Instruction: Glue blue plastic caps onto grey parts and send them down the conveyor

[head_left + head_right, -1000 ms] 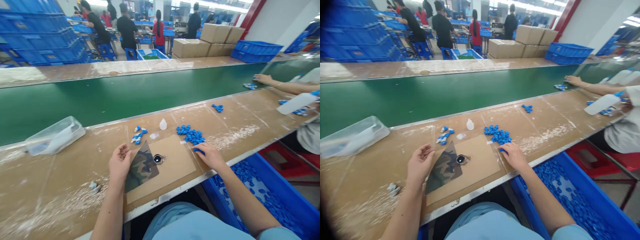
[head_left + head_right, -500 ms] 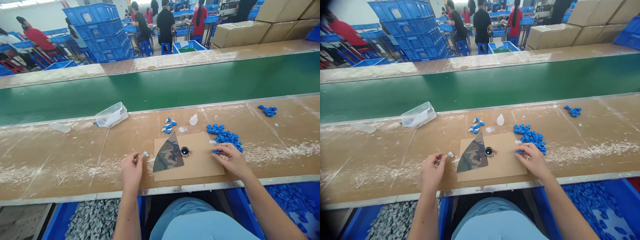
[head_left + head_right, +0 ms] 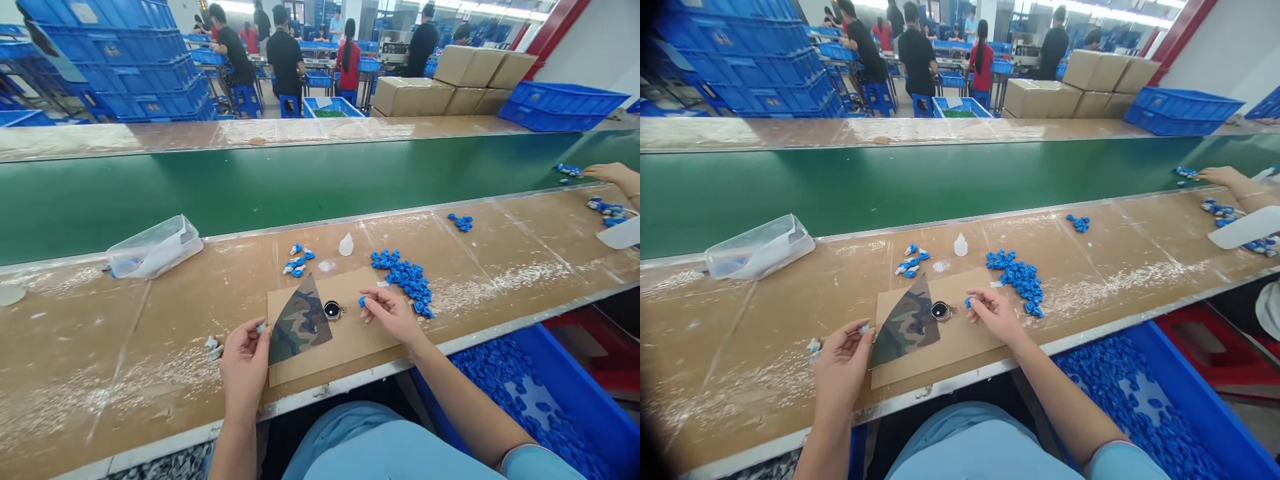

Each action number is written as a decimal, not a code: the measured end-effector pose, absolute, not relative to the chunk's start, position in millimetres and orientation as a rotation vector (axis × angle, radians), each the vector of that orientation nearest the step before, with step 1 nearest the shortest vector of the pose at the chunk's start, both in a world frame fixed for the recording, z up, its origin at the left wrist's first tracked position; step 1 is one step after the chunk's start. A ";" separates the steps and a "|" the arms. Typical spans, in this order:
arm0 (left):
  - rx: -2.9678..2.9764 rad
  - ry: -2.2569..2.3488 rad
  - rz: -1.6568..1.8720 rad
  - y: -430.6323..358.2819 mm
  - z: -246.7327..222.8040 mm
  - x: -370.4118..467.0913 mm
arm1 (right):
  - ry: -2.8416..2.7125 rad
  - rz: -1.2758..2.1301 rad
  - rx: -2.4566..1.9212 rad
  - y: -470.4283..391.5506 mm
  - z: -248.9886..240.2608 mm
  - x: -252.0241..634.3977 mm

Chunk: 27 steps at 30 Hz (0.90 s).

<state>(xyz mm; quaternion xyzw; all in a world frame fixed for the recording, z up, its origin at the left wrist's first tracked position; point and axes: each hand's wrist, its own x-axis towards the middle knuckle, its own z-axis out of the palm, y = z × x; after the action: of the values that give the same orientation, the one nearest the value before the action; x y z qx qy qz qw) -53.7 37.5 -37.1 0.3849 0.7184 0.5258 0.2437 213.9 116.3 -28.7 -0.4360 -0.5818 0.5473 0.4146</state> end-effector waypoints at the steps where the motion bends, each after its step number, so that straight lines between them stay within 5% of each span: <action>1: 0.964 1.845 1.455 36.7 -36.5 -47.4 | -1.458 1.416 -1.073 117.1 -29.1 211.3; 6: 0.753 1.532 1.383 38.5 -31.2 -17.1 | -1.555 1.393 -1.054 118.0 -30.3 203.5; 15: 0.675 1.407 1.334 40.9 -32.1 2.1 | -2.046 0.771 -0.980 120.7 -15.2 194.5; 27: 0.623 1.411 1.334 38.9 -33.7 4.0 | -2.193 0.670 -0.864 121.9 -14.9 190.5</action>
<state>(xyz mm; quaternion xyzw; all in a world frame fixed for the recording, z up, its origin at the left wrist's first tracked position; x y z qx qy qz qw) 4.0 38.9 -33.7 0.2604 0.5895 0.5574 0.5234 190.5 121.9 -14.9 -0.3318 -0.8419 0.2574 0.3389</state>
